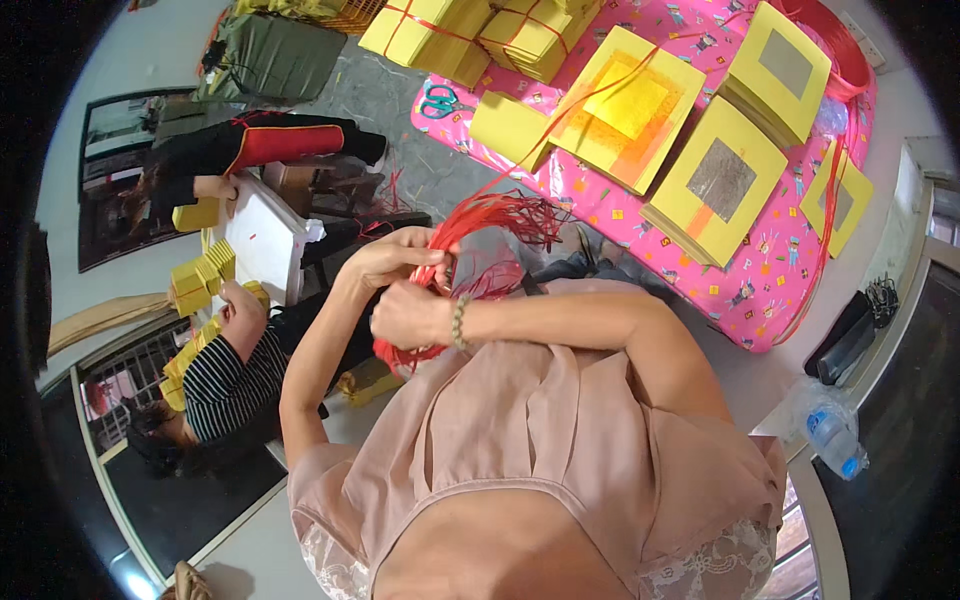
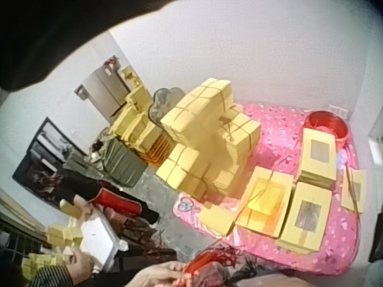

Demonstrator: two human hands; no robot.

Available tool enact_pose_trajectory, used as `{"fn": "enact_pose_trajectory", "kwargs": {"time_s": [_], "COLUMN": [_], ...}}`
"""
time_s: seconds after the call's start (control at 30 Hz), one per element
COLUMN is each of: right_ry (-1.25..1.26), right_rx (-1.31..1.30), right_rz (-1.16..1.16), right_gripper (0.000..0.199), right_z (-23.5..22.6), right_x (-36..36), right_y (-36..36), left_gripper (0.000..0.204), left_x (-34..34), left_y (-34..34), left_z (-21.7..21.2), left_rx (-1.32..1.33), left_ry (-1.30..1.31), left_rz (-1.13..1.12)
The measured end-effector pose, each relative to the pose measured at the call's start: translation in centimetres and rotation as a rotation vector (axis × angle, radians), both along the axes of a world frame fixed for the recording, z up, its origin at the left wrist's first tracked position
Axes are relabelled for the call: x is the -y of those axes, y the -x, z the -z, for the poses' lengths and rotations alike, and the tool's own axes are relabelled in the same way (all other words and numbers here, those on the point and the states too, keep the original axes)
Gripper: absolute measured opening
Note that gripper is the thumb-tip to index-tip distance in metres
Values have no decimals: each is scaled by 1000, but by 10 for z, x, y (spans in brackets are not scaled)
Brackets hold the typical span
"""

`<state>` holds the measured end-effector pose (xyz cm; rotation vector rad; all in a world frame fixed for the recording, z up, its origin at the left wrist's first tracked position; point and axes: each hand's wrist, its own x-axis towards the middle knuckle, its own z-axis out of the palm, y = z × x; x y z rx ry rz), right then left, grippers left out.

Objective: The recorder bundles stacks of yellow paper boxes using red plastic ribbons.

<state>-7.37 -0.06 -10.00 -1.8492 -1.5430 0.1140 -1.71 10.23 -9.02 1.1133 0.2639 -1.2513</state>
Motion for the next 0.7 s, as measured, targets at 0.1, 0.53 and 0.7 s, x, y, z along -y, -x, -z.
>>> {"fn": "enact_pose_trajectory", "kwargs": {"time_s": [0.1,0.53,0.7], "right_ry": [-85,-86,-545], "right_rx": [6,-387,-1980], "right_rz": [-62,-25,-184], "right_gripper": [15,46,29], "right_z": [4,-5,43], "right_x": [-16,76,31], "right_y": [38,-15,-54], "left_gripper": [25,13,15], "left_x": [15,-34,-13], "left_y": [-17,-2,37], "left_z": [-5,-4,-43], "left_rx": [-100,-125,99], "left_ry": [59,-41,-162], "left_rz": [-97,-492,-448]}}
